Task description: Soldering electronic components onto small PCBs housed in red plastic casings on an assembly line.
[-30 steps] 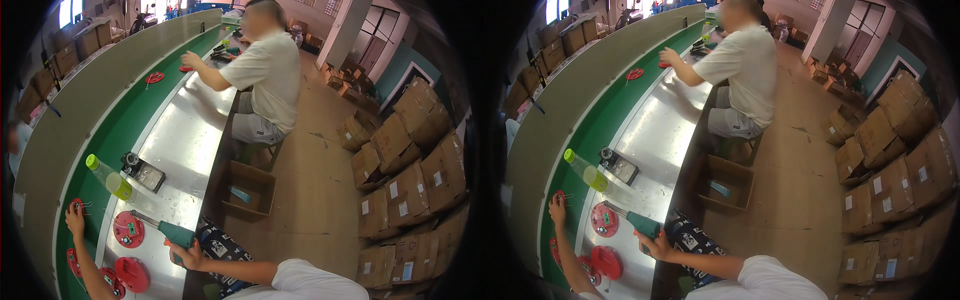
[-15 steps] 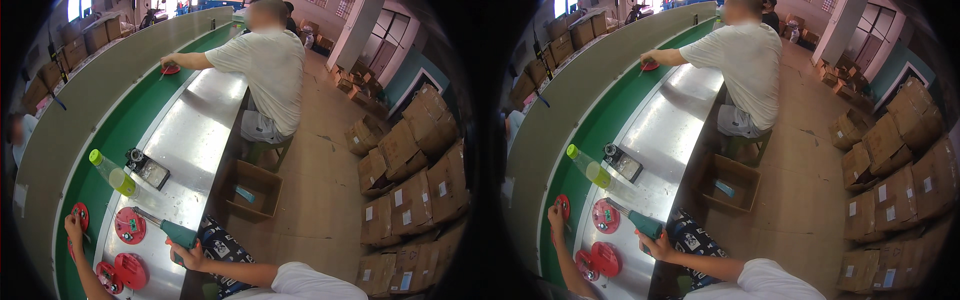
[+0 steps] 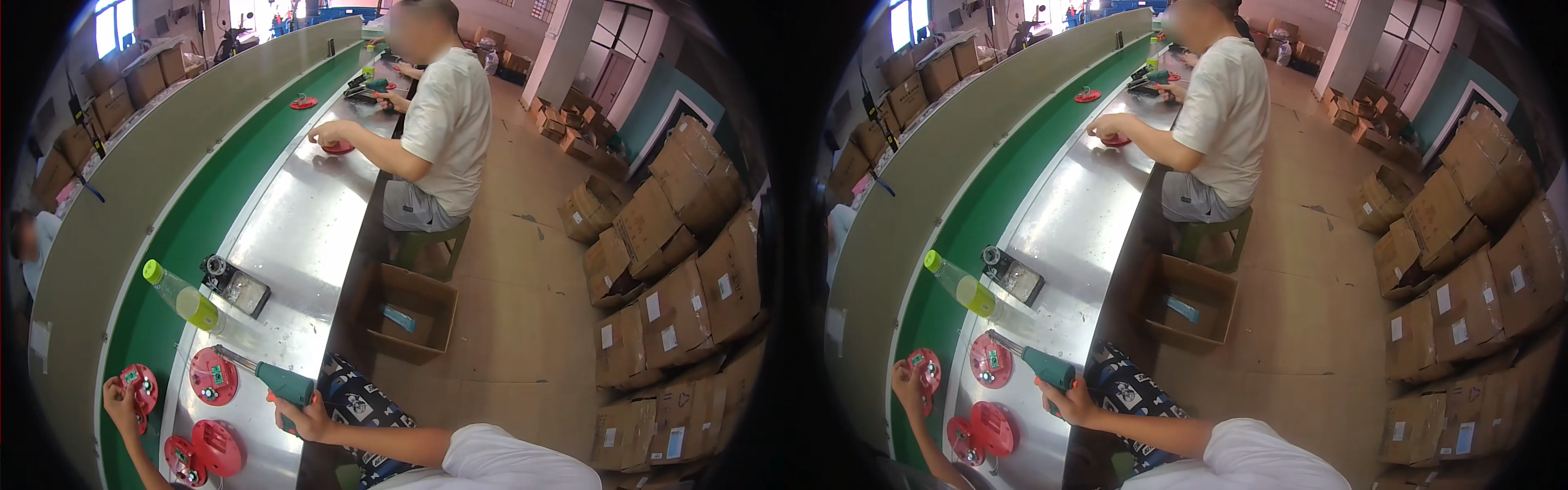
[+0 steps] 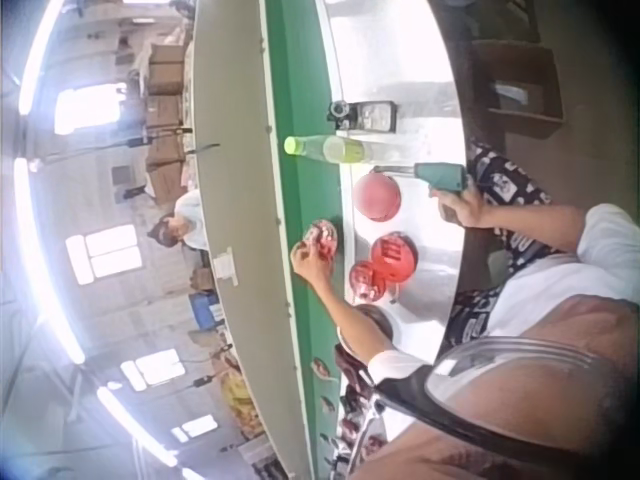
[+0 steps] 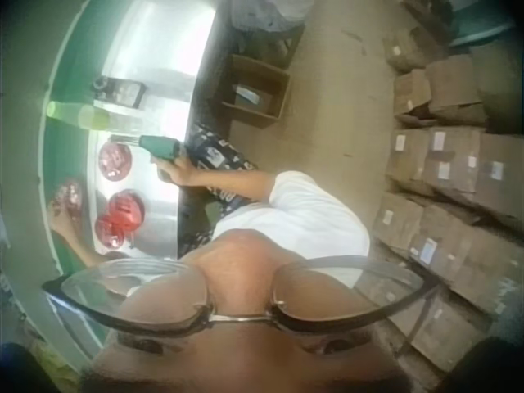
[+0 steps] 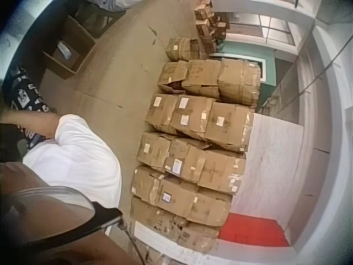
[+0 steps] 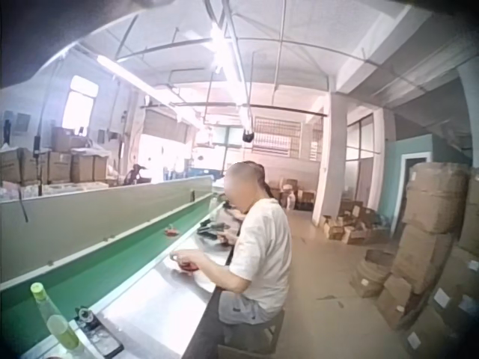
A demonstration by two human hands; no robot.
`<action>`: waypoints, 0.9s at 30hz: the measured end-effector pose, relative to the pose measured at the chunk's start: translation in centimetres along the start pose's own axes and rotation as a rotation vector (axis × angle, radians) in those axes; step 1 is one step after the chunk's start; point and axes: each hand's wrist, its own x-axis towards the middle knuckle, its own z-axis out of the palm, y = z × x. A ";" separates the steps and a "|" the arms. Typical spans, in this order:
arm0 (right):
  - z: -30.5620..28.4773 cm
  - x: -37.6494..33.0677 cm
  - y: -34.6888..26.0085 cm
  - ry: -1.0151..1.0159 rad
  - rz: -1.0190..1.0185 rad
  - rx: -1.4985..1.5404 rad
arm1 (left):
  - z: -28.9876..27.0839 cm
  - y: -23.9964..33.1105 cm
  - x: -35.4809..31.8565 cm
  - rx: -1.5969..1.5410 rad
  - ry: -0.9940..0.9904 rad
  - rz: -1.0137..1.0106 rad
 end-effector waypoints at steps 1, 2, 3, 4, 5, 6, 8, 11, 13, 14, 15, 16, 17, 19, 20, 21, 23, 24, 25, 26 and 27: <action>0.3 -0.1 -0.3 -0.004 -0.001 0.003 | -0.6 0.1 -0.8 0.051 0.000 0.110; 0.5 -0.1 -0.8 0.027 -0.030 0.027 | -0.7 1.2 -1.4 0.098 -0.003 0.222; 0.6 -0.2 -1.1 0.059 -0.059 0.050 | -1.0 2.6 -2.6 0.099 -0.065 0.187; 0.6 -0.3 -1.0 0.055 -0.061 0.055 | -1.5 3.8 -4.0 0.063 -0.079 0.161; 0.5 -0.4 -0.7 0.054 -0.051 0.042 | -1.9 4.8 -5.5 0.026 -0.093 0.133; 0.4 -0.5 -0.3 0.054 -0.039 0.028 | -1.8 6.6 -7.5 -0.035 -0.059 0.129; 0.6 -0.7 -0.3 0.045 -0.025 0.051 | -3.9 7.4 -11.3 -0.080 -0.165 -0.067; 1.7 -0.8 0.4 0.052 -0.006 0.106 | -5.8 12.4 -18.3 -0.108 -0.210 -0.018; 0.5 -0.4 1.3 0.105 0.084 0.086 | -5.7 14.5 -22.1 -0.010 -0.172 -0.198; 0.9 -0.1 -0.6 0.161 0.215 -0.019 | -5.4 13.5 -24.3 -0.150 -0.130 -0.235; 0.9 -0.2 -1.2 0.170 0.206 -0.079 | -5.4 12.6 -26.4 -0.140 -0.123 -0.214; -0.2 0.3 -0.9 0.228 0.107 -0.085 | -4.4 13.4 -26.6 -0.127 -0.150 -0.288; -1.4 0.6 -0.7 0.196 0.091 -0.201 | -3.3 14.7 -26.2 -0.139 -0.131 -0.096; -1.8 2.1 -0.7 0.194 0.006 -0.145 | -3.4 15.2 -27.5 -0.030 -0.177 -0.075; -1.3 2.4 -0.9 0.099 -0.075 -0.112 | -3.6 15.7 -28.5 -0.013 -0.168 -0.079; -1.1 2.7 -0.4 0.128 -0.096 -0.125 | -3.9 15.8 -29.7 -0.021 -0.139 -0.144; 0.6 1.8 -0.2 0.077 -0.049 -0.079 | -4.6 14.5 -32.3 -0.022 -0.107 -0.218; 1.2 1.4 -0.1 0.054 -0.048 -0.085 | -4.7 14.0 -33.1 -0.029 -0.085 -0.225; 2.0 0.9 -0.1 0.058 -0.034 -0.093 | -4.9 13.8 -33.7 0.022 -0.071 -0.230; 2.4 0.7 -0.2 0.066 -0.022 -0.102 | -5.0 13.6 -34.1 0.072 -0.059 -0.233; 2.4 0.6 -0.4 0.053 -0.034 -0.105 | -4.4 13.1 -34.3 0.106 -0.060 -0.206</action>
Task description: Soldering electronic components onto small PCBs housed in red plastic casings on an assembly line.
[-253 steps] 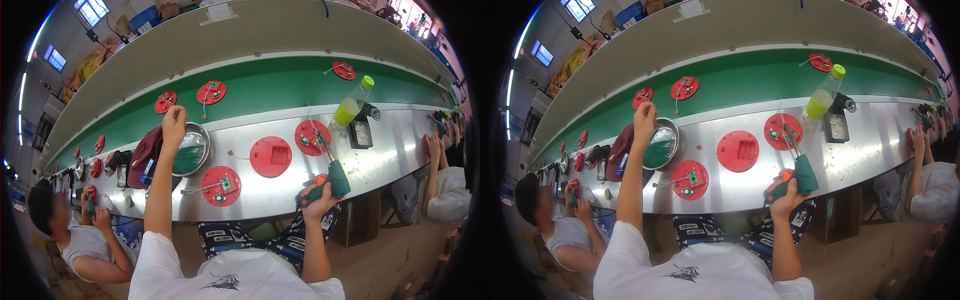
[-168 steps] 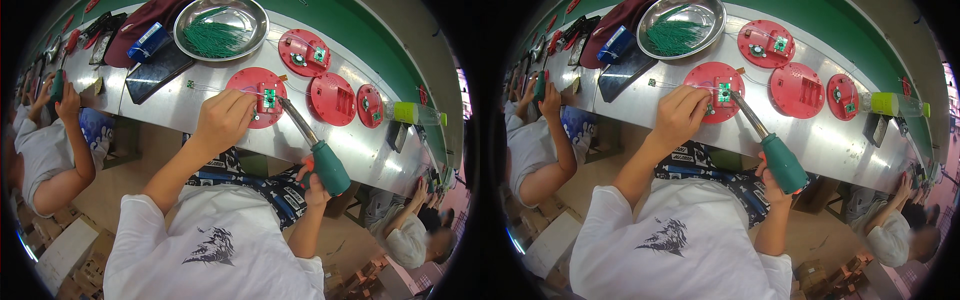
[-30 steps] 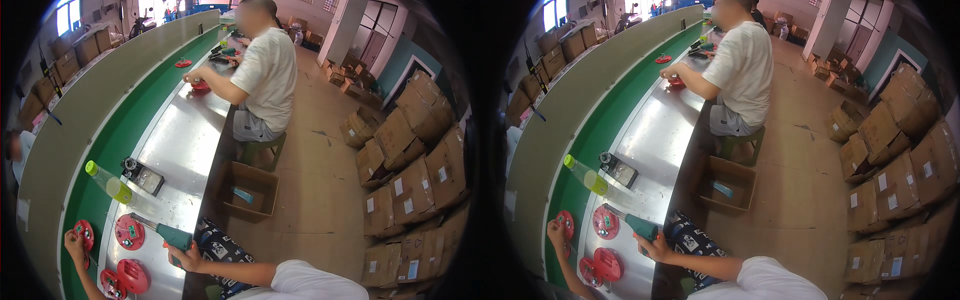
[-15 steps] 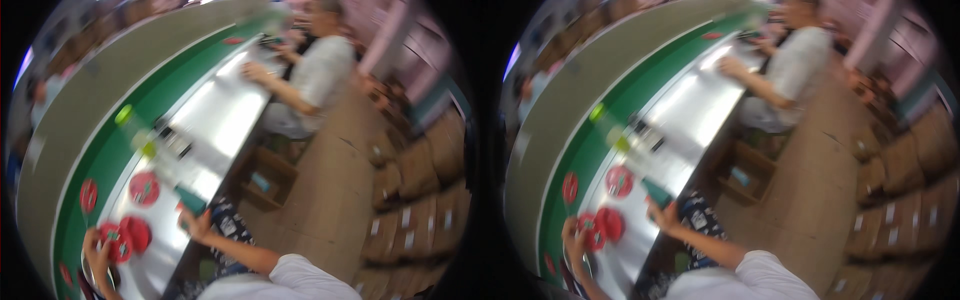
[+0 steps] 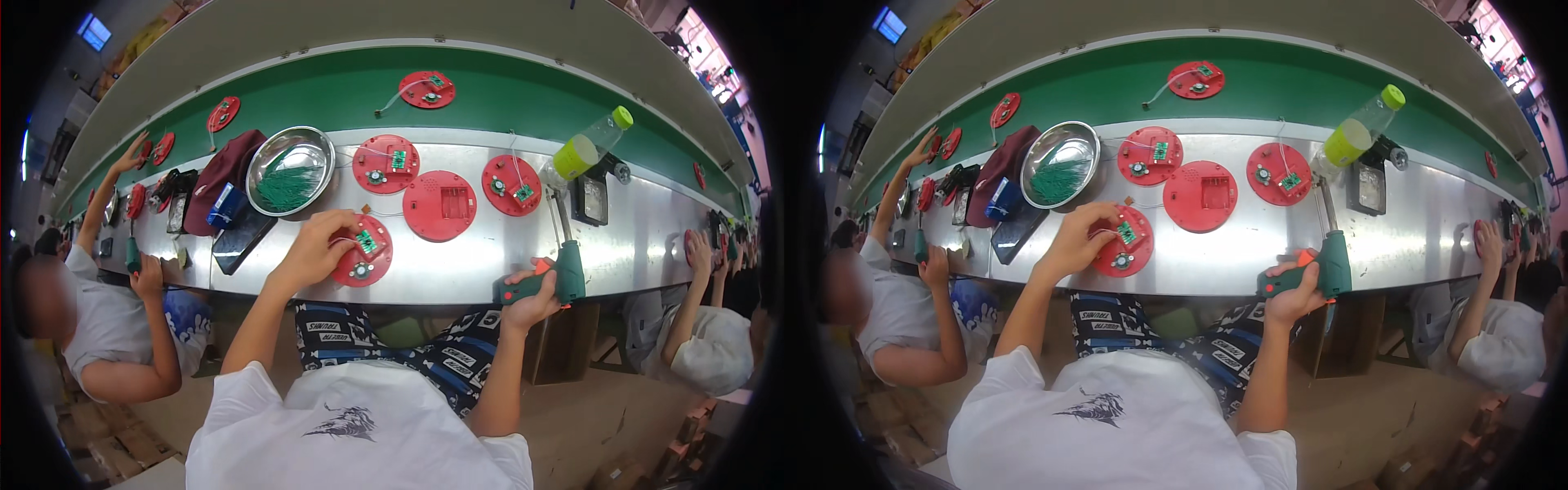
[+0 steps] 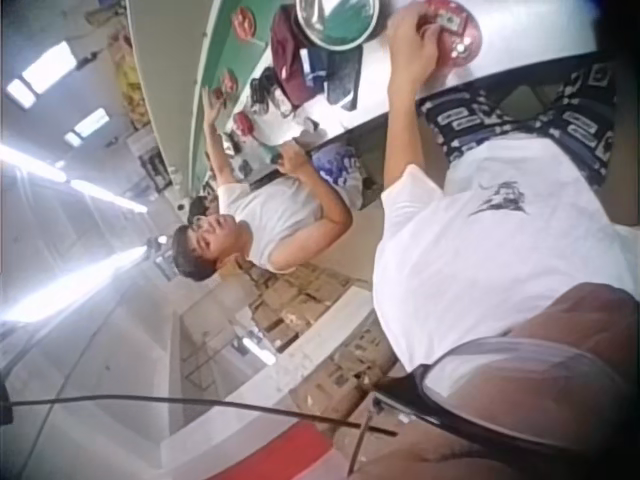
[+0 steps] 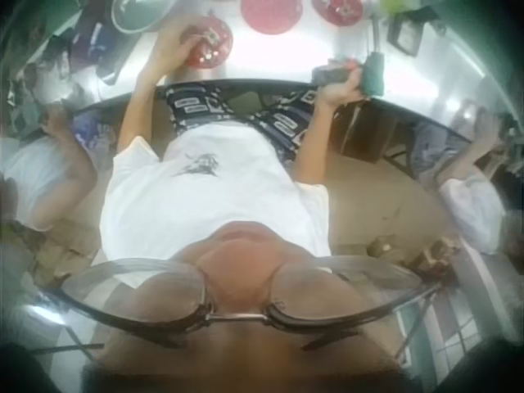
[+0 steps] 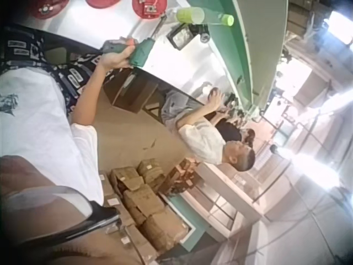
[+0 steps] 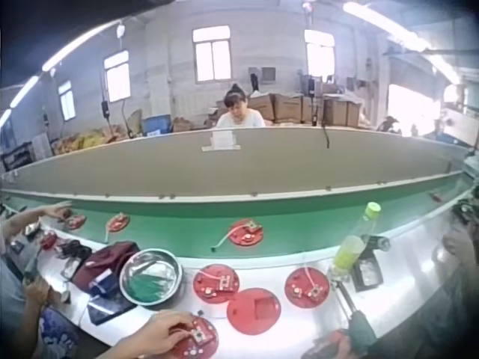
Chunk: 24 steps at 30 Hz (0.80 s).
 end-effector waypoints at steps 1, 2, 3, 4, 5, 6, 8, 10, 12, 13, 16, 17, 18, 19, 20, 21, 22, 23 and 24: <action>-0.2 0.0 0.0 0.002 0.011 0.000 | 0.5 -0.3 0.2 0.005 0.019 0.028; -0.7 0.1 0.1 0.006 0.022 0.000 | 1.0 -0.3 0.5 0.011 0.036 0.057; -1.2 0.1 0.3 -0.001 0.036 0.004 | 1.2 0.1 0.8 0.011 0.038 0.078; -0.8 0.0 -0.3 0.019 0.024 -0.011 | 1.2 0.4 1.2 0.012 0.043 0.076; -0.3 0.0 -0.8 0.038 0.014 -0.025 | 1.0 0.6 1.6 0.035 0.050 0.136; -0.5 0.1 -0.5 0.034 0.011 -0.025 | 0.6 0.6 1.9 0.059 0.055 0.195; -1.2 0.4 0.0 0.027 0.011 -0.032 | -0.2 0.0 2.8 0.008 0.217 0.179; -1.4 0.5 0.1 0.017 0.017 -0.037 | -2.1 -1.1 3.7 0.121 0.401 0.162; -1.3 0.5 0.1 0.011 0.028 -0.033 | -3.9 -3.8 4.3 0.270 0.426 0.062; -1.1 0.5 0.0 0.012 0.028 -0.036 | -4.6 -4.4 4.9 0.274 0.375 -0.021; -0.6 0.4 -0.4 0.023 0.028 -0.022 | -5.7 -7.5 4.9 0.540 0.274 -0.011; -0.6 0.4 -0.4 0.014 0.033 -0.018 | -5.8 -7.9 5.1 0.397 0.236 -0.082; -0.7 0.5 -0.3 0.005 0.038 -0.013 | -5.8 -8.2 5.1 0.397 0.235 -0.080; -1.0 0.5 -0.1 0.010 0.038 -0.016 | -5.9 -8.0 5.1 0.405 0.221 -0.097; -1.3 0.6 0.1 -0.001 0.048 -0.017 | -5.9 -7.8 5.1 0.414 0.207 -0.115; -1.5 0.6 0.2 -0.013 0.058 -0.019 | -5.9 -7.9 5.2 0.412 0.204 -0.113; -1.4 0.5 0.1 -0.012 0.058 -0.019 | -6.0 -8.0 5.2 0.393 0.231 -0.087; -1.2 0.3 -0.1 -0.012 0.051 -0.021 | -6.1 -8.1 5.2 0.374 0.260 -0.061; -1.0 0.3 -0.2 -0.013 0.044 -0.023 | -6.2 -8.1 5.0 0.375 0.260 -0.062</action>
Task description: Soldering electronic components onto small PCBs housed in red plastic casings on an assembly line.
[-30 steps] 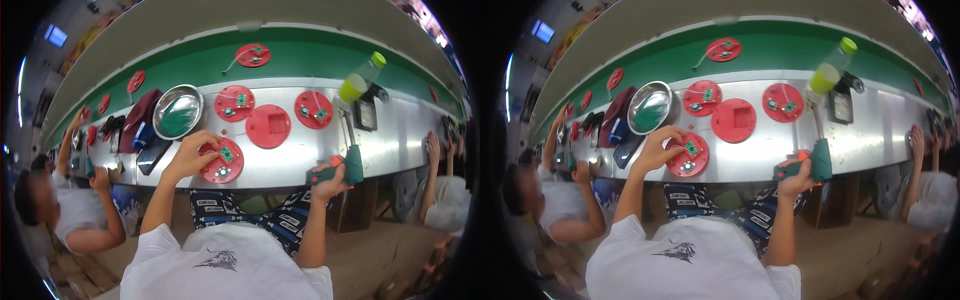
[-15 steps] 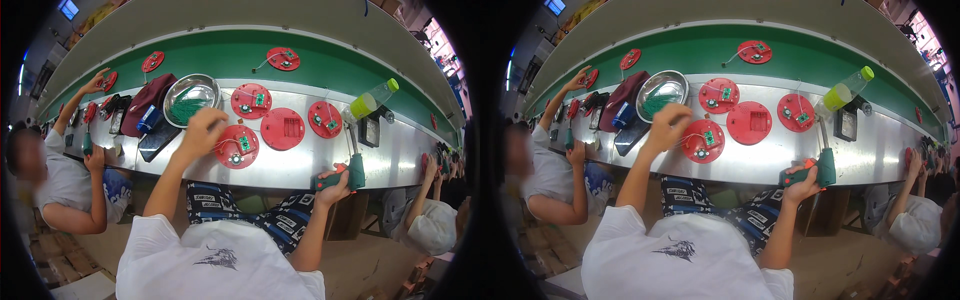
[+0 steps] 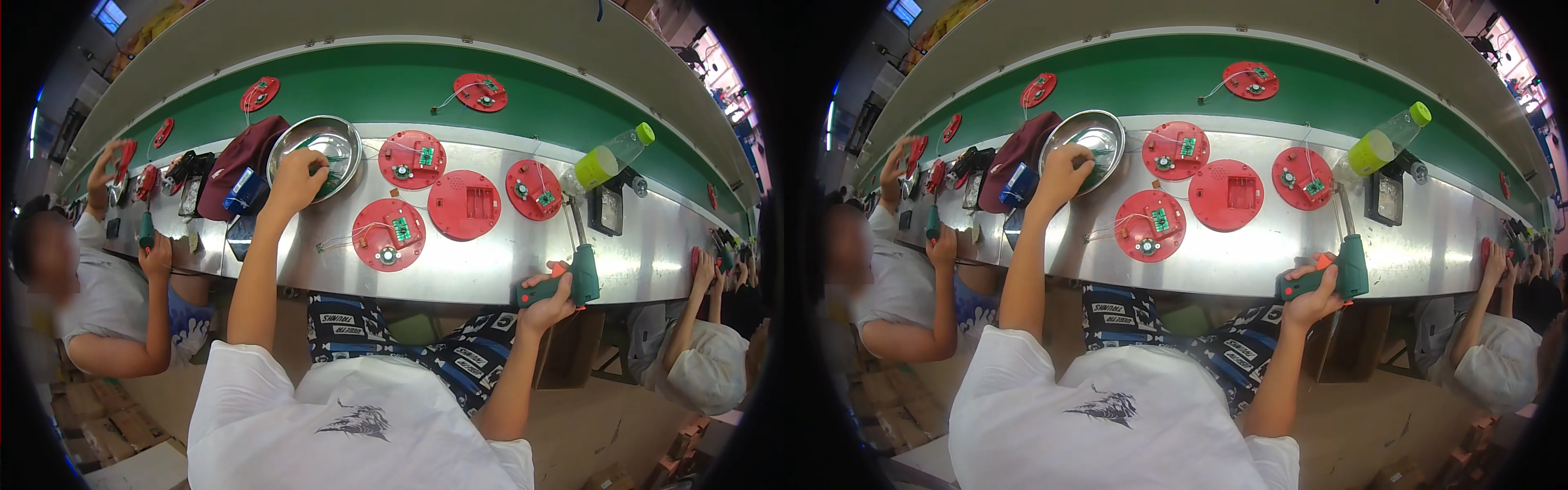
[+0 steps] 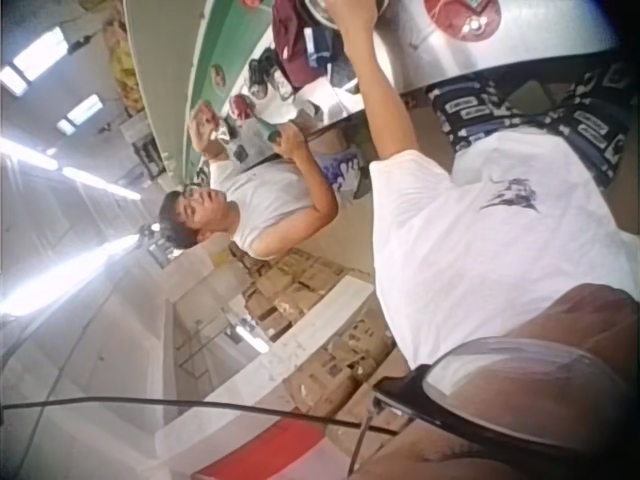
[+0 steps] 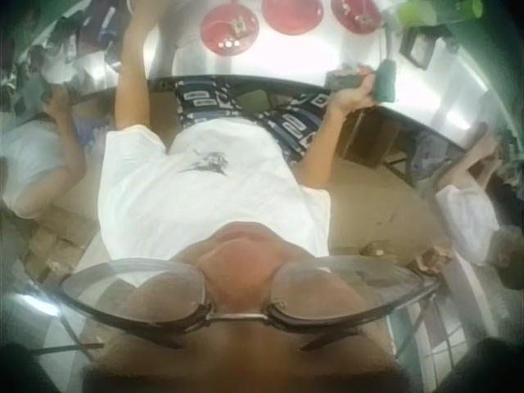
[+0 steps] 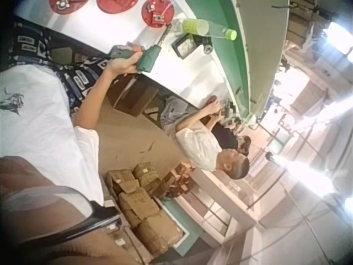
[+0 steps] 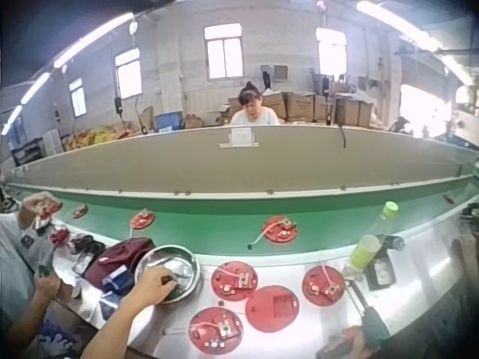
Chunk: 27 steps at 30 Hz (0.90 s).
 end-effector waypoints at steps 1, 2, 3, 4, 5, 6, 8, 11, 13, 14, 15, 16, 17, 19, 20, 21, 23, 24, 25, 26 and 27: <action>0.0 0.0 -0.1 0.002 0.001 -0.001 | -0.2 0.1 -0.1 -0.098 0.032 -0.041; 0.1 -0.1 -0.2 0.000 -0.008 -0.016 | -0.3 0.2 -0.1 -0.196 0.064 -0.082; 0.1 -0.1 -0.2 -0.003 -0.017 -0.030 | -0.5 0.3 -0.1 -0.196 0.062 -0.082; 0.1 -0.1 -0.3 -0.003 -0.016 -0.030 | -0.8 0.2 0.0 -0.203 0.060 -0.101; 0.0 -0.1 -0.3 -0.012 -0.018 -0.032 | -1.0 0.1 0.1 -0.209 0.057 -0.121; -0.1 -0.1 -0.3 -0.021 -0.021 -0.034 | -1.0 0.1 0.1 -0.207 0.057 -0.122; 0.0 -0.1 -0.3 -0.018 -0.014 -0.034 | -1.1 0.2 0.1 -0.310 0.085 -0.150; 0.2 -0.1 -0.5 -0.014 -0.013 -0.034 | -0.9 0.0 0.0 -0.505 0.088 -0.216; 0.2 -0.1 -0.5 -0.014 -0.016 -0.035 | -0.9 -0.2 0.1 -0.473 0.098 -0.180; 0.1 -0.1 -0.4 -0.015 -0.007 -0.031 | -0.9 -0.2 0.0 -0.440 0.108 -0.143; 0.0 -0.1 -0.3 -0.016 0.001 -0.027 | -0.9 -0.2 -0.1 -0.440 0.107 -0.145; 0.1 -0.1 -0.3 -0.015 0.003 -0.030 | -1.1 0.1 -0.1 -0.385 0.091 -0.149; 0.1 -0.1 -0.4 -0.010 -0.007 -0.038 | -1.3 0.3 -0.2 -0.329 0.076 -0.153; 0.0 -0.1 -0.2 -0.003 -0.013 -0.048 | -1.4 0.6 -0.6 -0.322 0.058 -0.130; -0.2 0.0 0.0 -0.014 -0.007 -0.045 | -1.5 0.8 -0.7 -0.315 0.044 -0.104; -0.4 0.1 0.1 -0.024 0.000 -0.042 | -1.7 0.9 -0.8 -0.313 0.041 -0.107; 0.1 0.0 -0.2 -0.019 -0.015 -0.053 | -2.2 0.9 -1.0 -0.176 -0.068 -0.156; 0.3 -0.1 -0.2 -0.014 -0.037 -0.064 | -2.2 1.0 -1.0 -0.170 -0.072 -0.160; 0.3 0.1 -0.3 -0.025 -0.036 -0.063 | -2.1 1.0 -0.9 -0.137 -0.089 -0.140; 0.3 0.2 -0.4 -0.036 -0.036 -0.062 | -2.1 1.0 -0.9 -0.104 -0.107 -0.119; 0.4 -0.1 -0.6 0.005 -0.044 -0.075 | -2.1 0.9 -1.0 -0.071 -0.110 -0.100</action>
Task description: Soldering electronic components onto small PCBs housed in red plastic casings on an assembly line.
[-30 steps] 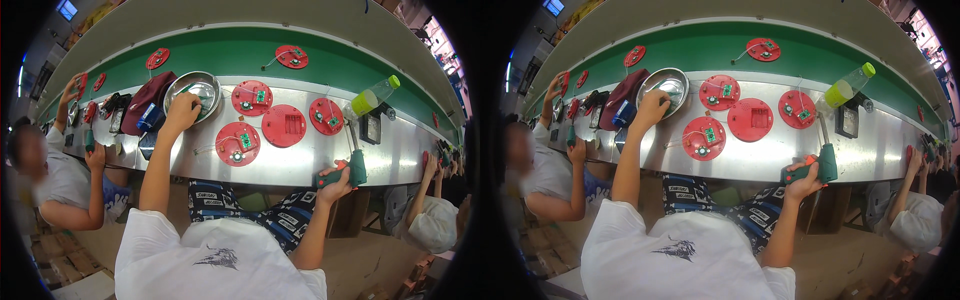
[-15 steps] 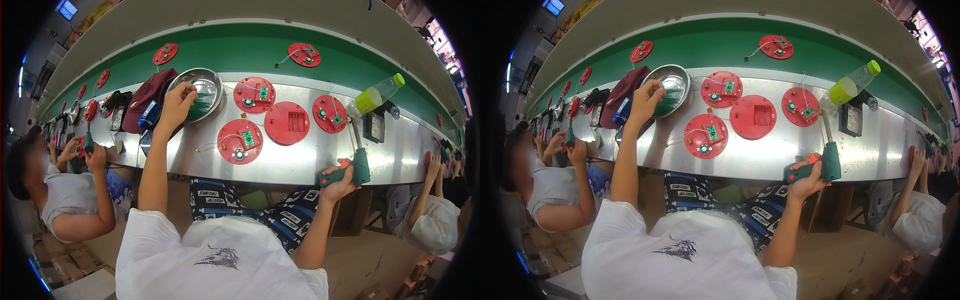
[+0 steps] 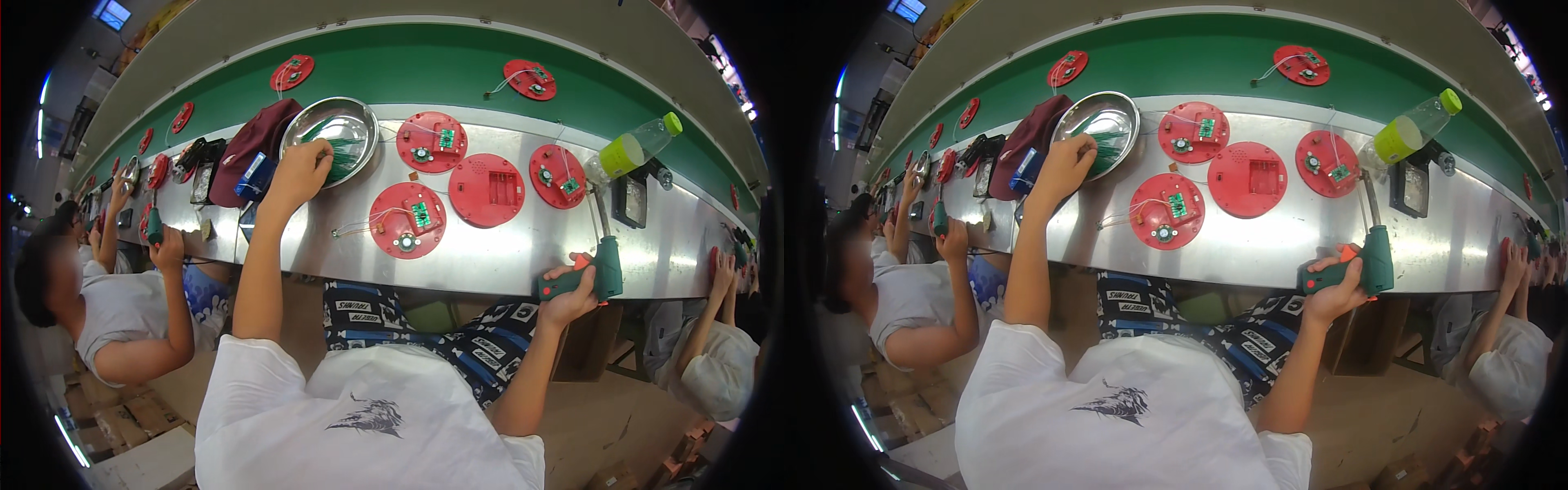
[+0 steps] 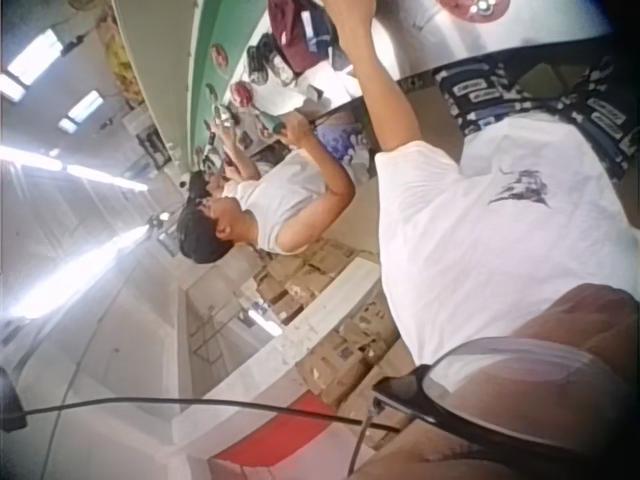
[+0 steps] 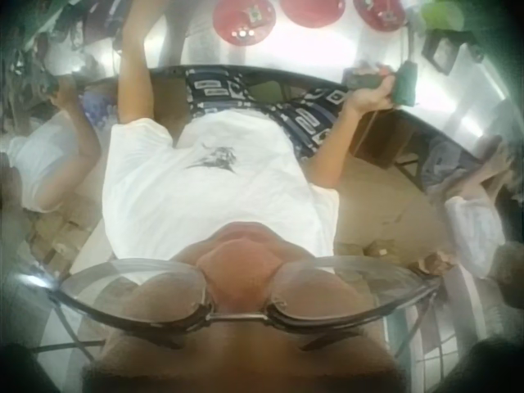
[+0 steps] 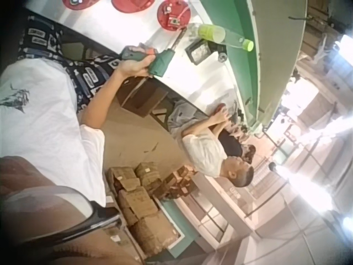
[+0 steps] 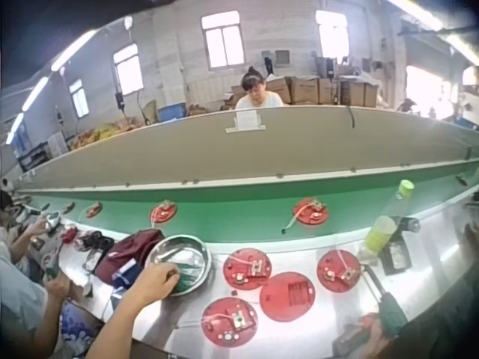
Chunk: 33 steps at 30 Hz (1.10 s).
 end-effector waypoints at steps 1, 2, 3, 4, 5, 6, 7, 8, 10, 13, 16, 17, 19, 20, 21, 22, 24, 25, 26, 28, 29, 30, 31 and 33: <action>-0.1 0.0 0.1 0.000 0.005 0.002 | 0.0 -0.1 -0.1 0.004 -0.002 -0.002; -0.3 0.1 0.3 -0.014 0.008 0.001 | -0.1 -0.2 -0.1 0.051 0.003 -0.002; -0.5 0.2 0.5 -0.028 0.010 0.000 | -0.2 -0.3 -0.1 0.097 0.007 -0.001; -0.8 0.3 0.7 -0.027 0.012 -0.002 | -0.1 -0.4 -0.2 0.097 0.005 -0.002; -1.0 0.3 0.9 -0.036 0.022 0.003 | -0.2 -0.6 -0.2 0.142 0.041 0.048; -1.2 0.3 1.1 -0.045 0.033 0.007 | -0.2 -0.8 -0.1 0.187 0.078 0.099; -1.1 0.3 1.0 -0.044 0.035 0.006 | -0.2 -1.1 -0.1 0.187 0.076 0.098; -1.0 0.2 1.0 -0.043 0.022 0.002 | -0.1 -1.5 -0.1 0.206 0.123 0.121; -0.6 0.1 0.7 -0.041 0.011 -0.001 | -0.2 -1.9 0.0 0.227 0.168 0.143; -0.3 0.0 0.4 -0.019 0.003 0.002 | -0.5 -1.7 0.0 0.210 0.182 0.115; -0.6 0.1 0.5 -0.045 0.007 0.003 | -0.5 -0.6 -0.1 0.217 0.186 0.101; -0.4 0.1 0.4 -0.046 -0.002 0.003 | -0.5 0.1 -0.2 0.176 0.168 0.079; -0.5 0.1 0.5 -0.048 -0.011 0.001 | 0.0 0.8 -0.2 0.134 0.150 0.056; -0.7 0.1 0.6 -0.050 -0.010 0.000 | 0.3 1.0 -0.1 0.171 0.149 0.101; -0.8 0.1 0.7 -0.052 -0.010 -0.001 | 0.6 1.0 0.0 0.208 0.149 0.147; -0.7 0.1 0.6 -0.052 -0.010 -0.002 | 0.7 0.8 0.2 0.207 0.148 0.147; -0.4 0.0 0.4 -0.046 -0.009 -0.003 | 1.1 0.2 0.6 0.268 0.140 0.268; -0.5 0.0 0.5 -0.044 -0.009 -0.004 | 1.3 0.2 0.7 0.267 0.139 0.269; -0.7 0.1 0.7 -0.045 -0.005 -0.003 | 1.6 0.1 0.8 0.288 0.112 0.237; -0.8 0.1 0.8 -0.044 0.000 -0.002 | 1.9 0.0 1.0 0.310 0.086 0.206; -0.7 0.1 0.8 -0.046 0.000 0.000 | 1.9 -0.1 1.1 0.303 0.062 0.183; -0.7 0.1 0.7 -0.049 0.001 0.002 | 2.0 -0.2 1.2 0.296 0.039 0.159; -0.7 0.1 0.7 -0.048 0.000 0.002 | 2.0 -0.3 1.3 0.296 0.039 0.160; -0.9 0.1 0.7 -0.051 0.008 0.008 | 2.0 -0.5 1.5 0.273 -0.006 0.146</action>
